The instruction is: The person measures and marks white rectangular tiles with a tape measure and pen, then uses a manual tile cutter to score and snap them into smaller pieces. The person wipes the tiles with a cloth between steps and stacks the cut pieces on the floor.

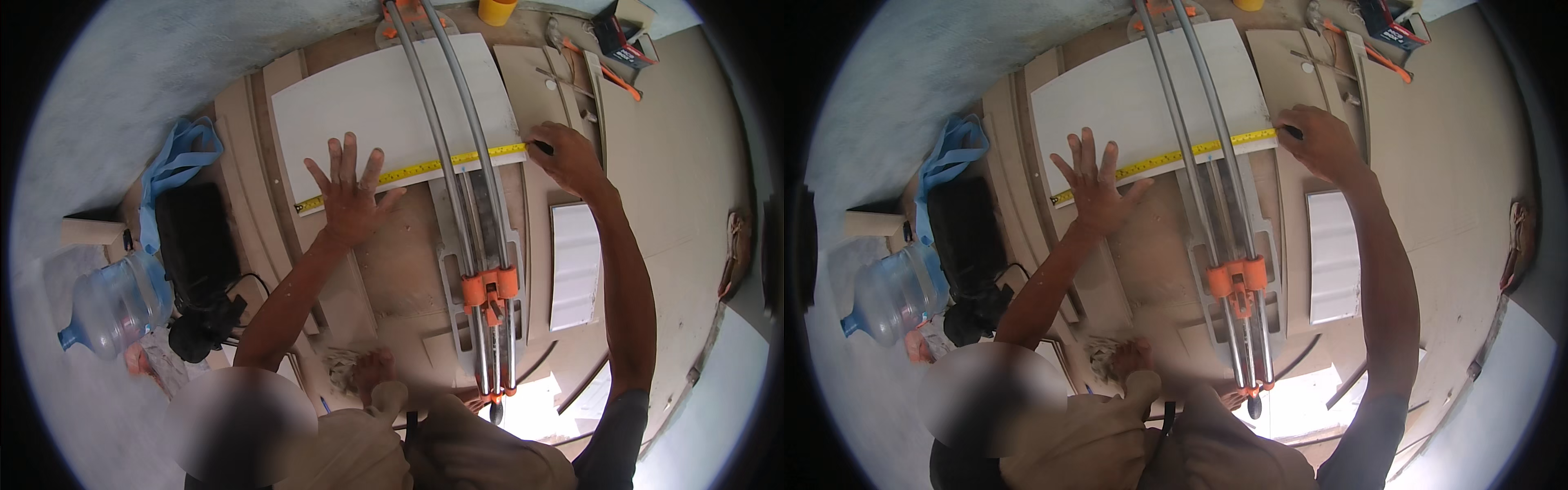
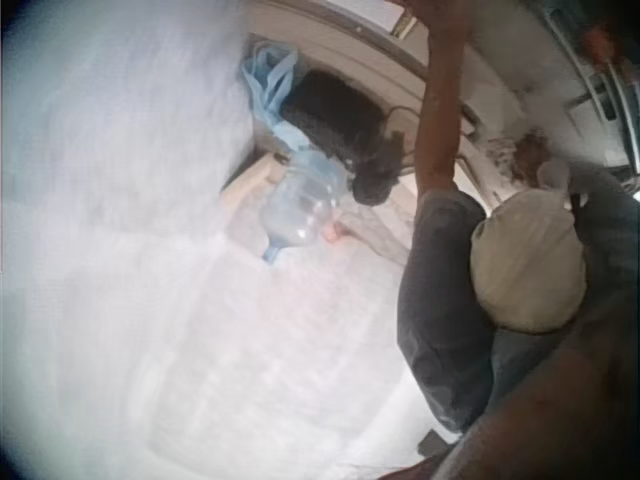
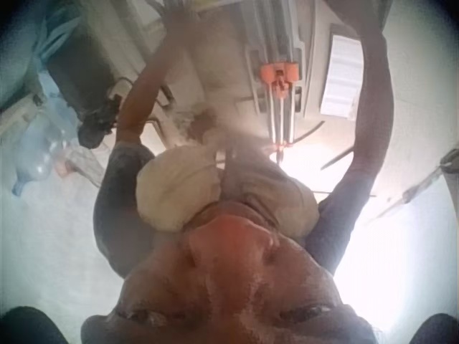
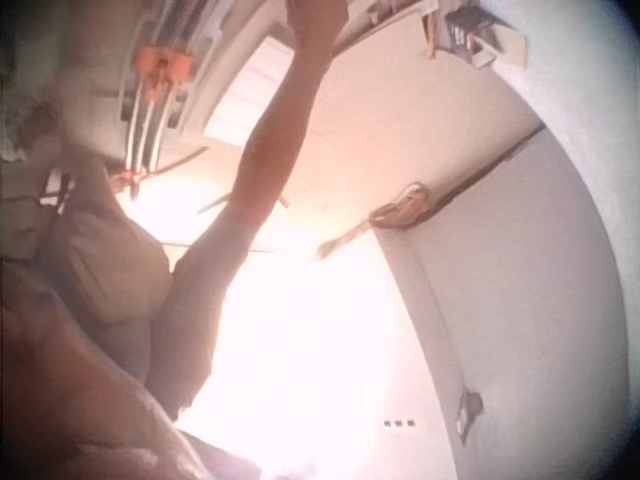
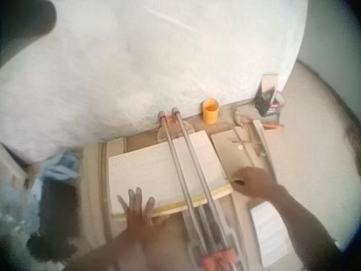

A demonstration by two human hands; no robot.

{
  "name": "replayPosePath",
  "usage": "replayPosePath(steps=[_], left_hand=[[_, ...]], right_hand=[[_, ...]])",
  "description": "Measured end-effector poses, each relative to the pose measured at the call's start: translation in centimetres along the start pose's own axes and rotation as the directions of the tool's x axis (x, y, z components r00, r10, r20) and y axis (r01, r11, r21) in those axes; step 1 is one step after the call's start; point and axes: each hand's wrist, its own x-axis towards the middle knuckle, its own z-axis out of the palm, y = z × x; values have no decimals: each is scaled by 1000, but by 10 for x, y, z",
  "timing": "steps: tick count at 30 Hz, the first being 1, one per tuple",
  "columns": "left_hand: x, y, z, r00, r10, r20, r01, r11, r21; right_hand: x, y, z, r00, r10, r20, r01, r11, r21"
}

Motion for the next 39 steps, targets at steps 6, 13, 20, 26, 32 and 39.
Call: replayPosePath(steps=[6,13,20,26,32,39], left_hand=[[-3,1,8,999,30,-33,-31,999,-24],[8,9,-3,997,65,-37,-70,988,-136],[18,12,-17,995,4,103,24,965,-263],[26,13,-25,975,-4,221,76,944,-320],[28,13,-24,976,-4,216,75,943,-324],[30,14,-23,969,-2,247,81,948,-309]], right_hand=[[35,1,-16,999,-47,12,46,993,110],[78,10,-16,988,-132,-80,133,991,2],[129,15,-14,990,38,-136,-36,999,18],[161,22,-12,988,-35,-152,33,999,-15],[176,35,-11,979,-38,-198,33,999,-30],[194,34,-6,961,-21,-276,-11,993,-115]])
